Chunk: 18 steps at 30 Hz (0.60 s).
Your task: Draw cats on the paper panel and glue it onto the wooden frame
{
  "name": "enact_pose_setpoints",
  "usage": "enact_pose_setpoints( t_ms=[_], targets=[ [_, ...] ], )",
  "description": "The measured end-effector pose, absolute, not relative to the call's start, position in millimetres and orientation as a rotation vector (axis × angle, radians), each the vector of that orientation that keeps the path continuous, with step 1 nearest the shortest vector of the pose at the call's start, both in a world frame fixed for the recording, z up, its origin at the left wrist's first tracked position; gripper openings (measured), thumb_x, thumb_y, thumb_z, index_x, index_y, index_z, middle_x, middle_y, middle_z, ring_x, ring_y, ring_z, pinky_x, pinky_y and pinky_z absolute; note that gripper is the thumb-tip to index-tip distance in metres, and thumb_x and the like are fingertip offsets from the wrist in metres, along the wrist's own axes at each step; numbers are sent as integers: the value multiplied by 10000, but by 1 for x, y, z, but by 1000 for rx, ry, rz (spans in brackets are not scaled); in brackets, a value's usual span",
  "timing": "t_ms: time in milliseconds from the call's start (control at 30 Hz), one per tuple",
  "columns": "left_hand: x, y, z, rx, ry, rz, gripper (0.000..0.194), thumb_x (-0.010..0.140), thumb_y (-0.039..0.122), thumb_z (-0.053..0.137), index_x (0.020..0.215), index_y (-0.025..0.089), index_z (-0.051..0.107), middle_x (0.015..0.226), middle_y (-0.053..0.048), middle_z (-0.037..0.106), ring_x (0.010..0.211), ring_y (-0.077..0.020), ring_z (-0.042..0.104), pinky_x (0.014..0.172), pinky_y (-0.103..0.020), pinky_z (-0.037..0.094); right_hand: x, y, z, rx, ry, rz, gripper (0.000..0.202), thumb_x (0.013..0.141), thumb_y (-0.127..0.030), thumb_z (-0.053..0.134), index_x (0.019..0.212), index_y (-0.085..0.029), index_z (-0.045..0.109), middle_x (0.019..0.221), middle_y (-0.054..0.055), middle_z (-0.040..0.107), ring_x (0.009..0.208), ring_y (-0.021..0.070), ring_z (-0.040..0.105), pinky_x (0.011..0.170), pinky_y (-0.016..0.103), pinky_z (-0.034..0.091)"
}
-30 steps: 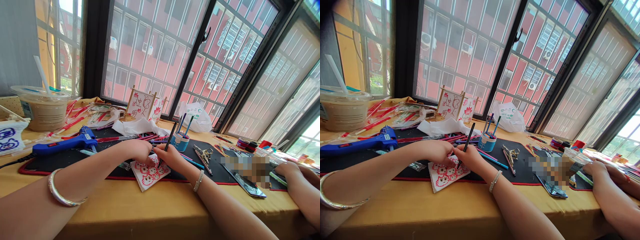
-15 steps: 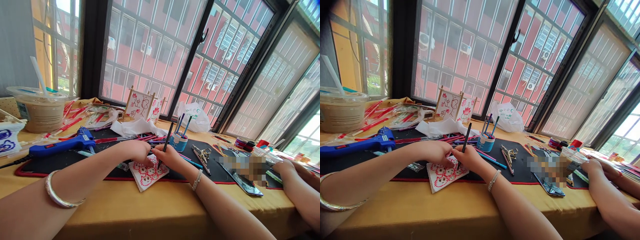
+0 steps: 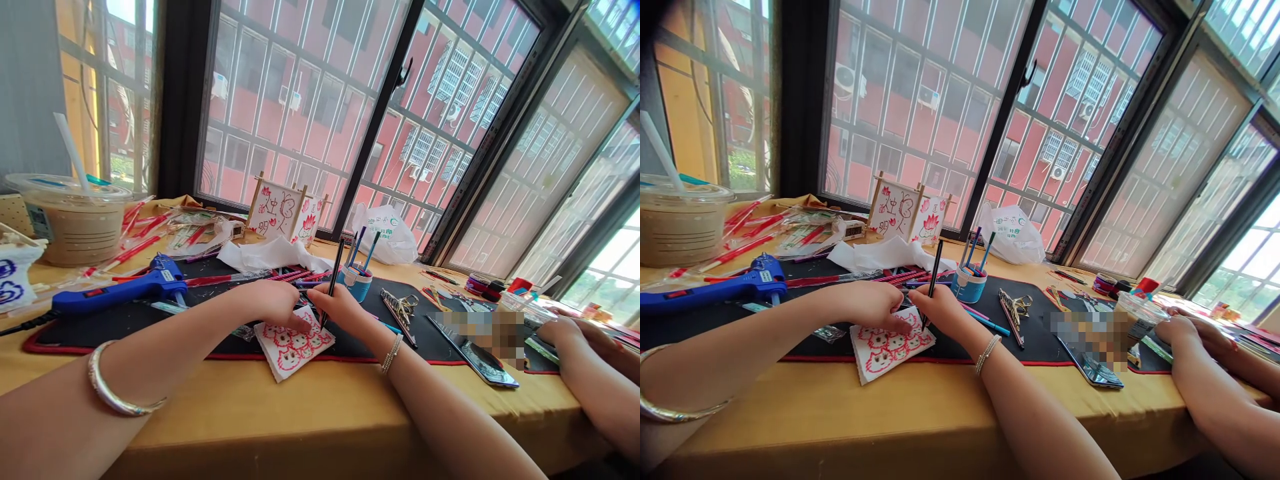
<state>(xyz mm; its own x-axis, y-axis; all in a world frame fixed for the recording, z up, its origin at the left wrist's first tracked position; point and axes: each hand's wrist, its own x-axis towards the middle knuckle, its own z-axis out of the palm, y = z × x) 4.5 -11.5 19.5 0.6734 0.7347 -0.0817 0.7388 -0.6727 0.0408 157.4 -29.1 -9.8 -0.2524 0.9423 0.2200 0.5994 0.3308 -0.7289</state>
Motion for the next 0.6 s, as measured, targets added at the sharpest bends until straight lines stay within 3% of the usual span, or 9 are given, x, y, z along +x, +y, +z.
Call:
enact_pose_setpoints(
  t_ms=[333, 600],
  targets=[
    [8, -10, 19, 2792, 1299, -185, 584, 646, 691, 404, 798, 172, 626, 742, -74, 647, 546, -161, 504, 498, -281, 335, 162, -23, -12, -1371, -1939, 581, 307, 782, -340, 394, 522, -187, 335, 475, -59, 302, 452, 70, 315, 419, 193, 280],
    [9, -11, 20, 2786, 1293, -187, 558, 645, 657, 436, 817, 166, 639, 721, -73, 641, 578, -173, 535, 514, -275, 357, 160, -23, -18, -1373, -1996, 582, 291, 778, -339, 406, 536, -184, 358, 489, -56, 310, 458, 70, 303, 409, 198, 236]
  ],
)
